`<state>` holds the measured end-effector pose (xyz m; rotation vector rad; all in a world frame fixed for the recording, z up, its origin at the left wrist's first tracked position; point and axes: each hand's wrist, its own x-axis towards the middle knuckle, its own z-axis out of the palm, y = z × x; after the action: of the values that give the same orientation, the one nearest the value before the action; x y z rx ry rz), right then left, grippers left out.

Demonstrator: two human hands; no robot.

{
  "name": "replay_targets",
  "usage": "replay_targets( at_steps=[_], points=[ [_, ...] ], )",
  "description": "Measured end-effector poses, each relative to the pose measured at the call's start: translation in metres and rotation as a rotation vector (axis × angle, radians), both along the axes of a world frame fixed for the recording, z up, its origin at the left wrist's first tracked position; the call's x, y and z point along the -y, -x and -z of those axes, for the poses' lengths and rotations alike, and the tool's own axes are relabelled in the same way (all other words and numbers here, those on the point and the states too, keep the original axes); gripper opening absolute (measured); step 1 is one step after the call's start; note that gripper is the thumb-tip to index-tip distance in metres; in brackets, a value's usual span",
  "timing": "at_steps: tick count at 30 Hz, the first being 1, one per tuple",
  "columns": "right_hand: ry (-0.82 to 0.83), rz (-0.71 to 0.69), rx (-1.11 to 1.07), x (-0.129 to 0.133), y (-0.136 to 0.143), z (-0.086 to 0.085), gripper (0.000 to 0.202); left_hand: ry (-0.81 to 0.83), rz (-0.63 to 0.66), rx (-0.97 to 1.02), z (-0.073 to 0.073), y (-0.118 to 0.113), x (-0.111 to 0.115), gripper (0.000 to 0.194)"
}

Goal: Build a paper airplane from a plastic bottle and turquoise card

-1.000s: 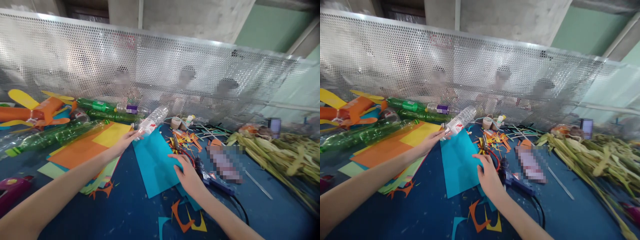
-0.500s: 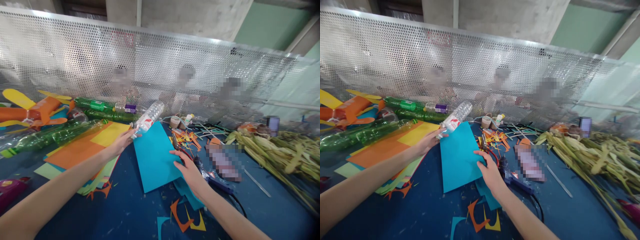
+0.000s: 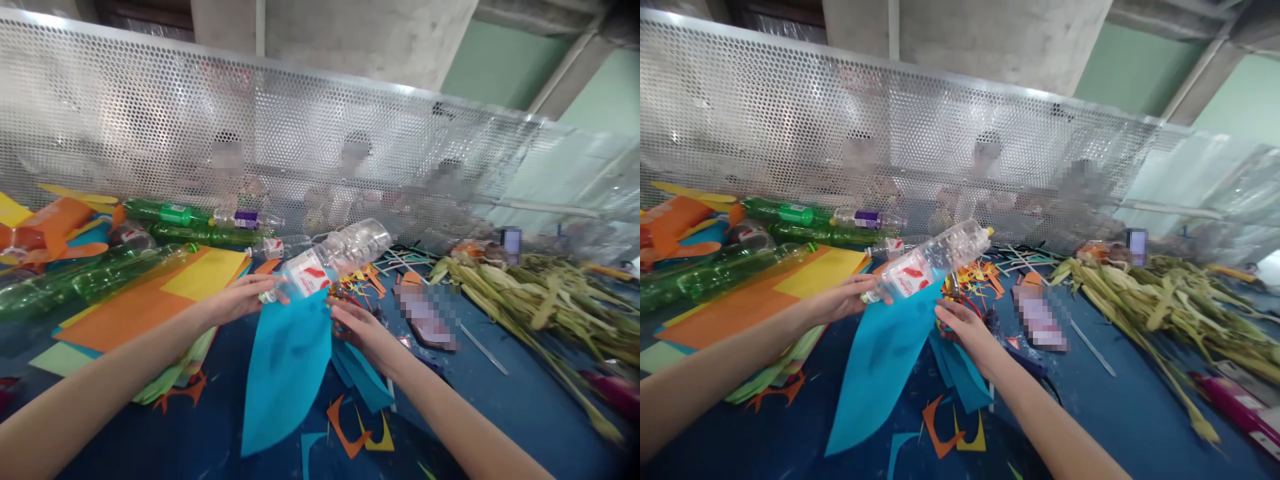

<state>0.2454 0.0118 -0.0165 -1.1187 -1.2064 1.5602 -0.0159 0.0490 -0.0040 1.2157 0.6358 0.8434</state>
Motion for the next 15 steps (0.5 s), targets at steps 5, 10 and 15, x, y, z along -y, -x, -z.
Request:
replay_targets(
  at_steps=[5,10,15],
  points=[
    [-0.144,0.129,-0.02,0.003,0.002,0.0,0.028,0.011,0.106,0.06,-0.006,-0.011,0.015,0.027],
    [-0.039,0.081,-0.14,0.005,0.002,-0.003,0.04,-0.016,0.078,0.024,-0.004,-0.012,0.014,0.028],
    [-0.17,0.142,0.017,-0.004,-0.009,-0.002,0.029,-0.109,0.086,-0.202,-0.006,0.0,0.002,0.04]
  ],
)
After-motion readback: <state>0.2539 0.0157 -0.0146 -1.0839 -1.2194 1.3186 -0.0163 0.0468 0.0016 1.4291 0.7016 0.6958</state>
